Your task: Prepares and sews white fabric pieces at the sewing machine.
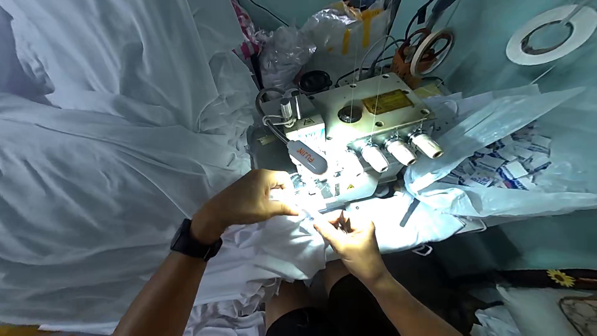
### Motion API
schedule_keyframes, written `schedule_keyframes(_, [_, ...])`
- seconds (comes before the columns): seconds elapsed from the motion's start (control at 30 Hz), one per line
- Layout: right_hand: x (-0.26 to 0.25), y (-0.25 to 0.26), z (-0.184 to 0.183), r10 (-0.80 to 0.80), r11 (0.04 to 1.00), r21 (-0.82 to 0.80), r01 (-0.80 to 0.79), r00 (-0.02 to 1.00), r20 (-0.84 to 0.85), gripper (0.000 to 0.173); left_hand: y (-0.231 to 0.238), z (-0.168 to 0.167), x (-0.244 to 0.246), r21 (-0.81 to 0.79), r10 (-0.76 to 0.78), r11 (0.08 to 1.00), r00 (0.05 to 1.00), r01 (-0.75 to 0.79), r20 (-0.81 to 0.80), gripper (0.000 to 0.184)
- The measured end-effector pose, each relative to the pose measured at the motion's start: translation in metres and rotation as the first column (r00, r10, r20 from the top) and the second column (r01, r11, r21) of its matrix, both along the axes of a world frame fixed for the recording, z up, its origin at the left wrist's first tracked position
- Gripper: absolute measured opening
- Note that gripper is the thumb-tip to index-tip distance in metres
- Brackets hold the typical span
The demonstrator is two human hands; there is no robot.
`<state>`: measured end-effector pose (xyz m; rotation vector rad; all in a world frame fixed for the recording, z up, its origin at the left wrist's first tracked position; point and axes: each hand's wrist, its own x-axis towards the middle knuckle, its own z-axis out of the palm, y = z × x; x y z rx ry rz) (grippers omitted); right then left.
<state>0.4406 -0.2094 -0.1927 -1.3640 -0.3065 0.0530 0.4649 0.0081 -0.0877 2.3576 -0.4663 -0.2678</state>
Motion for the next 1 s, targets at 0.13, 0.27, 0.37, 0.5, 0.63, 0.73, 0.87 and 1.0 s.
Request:
schedule_keyframes(0.13, [0.003, 0.002, -0.009, -0.062, 0.998, -0.036, 0.061, 0.998, -0.034, 0.013, -0.006, -0.005, 0.010, -0.017, 0.076, 0.997, 0.995, -0.078, -0.066, 0.024])
schedule_keyframes(0.27, [0.004, 0.003, -0.011, -0.092, 0.994, -0.055, 0.090, 0.995, -0.028, 0.012, -0.014, -0.009, 0.007, 0.024, 0.188, 0.982, 0.981, -0.189, 0.046, 0.013])
schedule_keyframes(0.37, [0.003, 0.004, -0.013, -0.119, 0.990, -0.070, 0.119, 0.993, 0.007, 0.009, -0.019, -0.011, 0.006, -0.042, 0.222, 0.974, 0.975, -0.221, 0.013, 0.015])
schedule_keyframes(0.5, [0.005, 0.001, -0.015, -0.115, 0.988, -0.096, 0.123, 0.989, 0.091, 0.005, -0.019, -0.005, 0.002, -0.195, 0.144, 0.967, 0.983, -0.165, -0.118, 0.017])
schedule_keyframes(0.63, [0.007, -0.002, -0.013, -0.116, 0.984, -0.120, 0.135, 0.981, 0.154, 0.004, -0.020, 0.005, -0.005, -0.010, 0.200, 0.979, 0.972, -0.202, -0.120, 0.014])
schedule_keyframes(0.73, [0.006, -0.002, -0.011, -0.111, 0.983, -0.123, 0.133, 0.980, 0.167, 0.004, -0.016, 0.007, -0.005, 0.082, 0.200, 0.978, 0.974, -0.192, -0.103, 0.013])
schedule_keyframes(0.87, [0.007, -0.003, -0.010, -0.072, 0.992, -0.092, 0.086, 0.987, 0.145, 0.002, -0.012, 0.007, -0.003, -0.095, 0.085, 0.989, 0.965, -0.111, -0.246, 0.022])
schedule_keyframes(1.0, [0.010, -0.008, -0.009, 0.025, 0.997, -0.070, -0.013, 0.985, 0.172, 0.003, -0.015, 0.004, -0.003, -0.187, 0.085, 0.975, 0.977, -0.122, -0.196, 0.012])
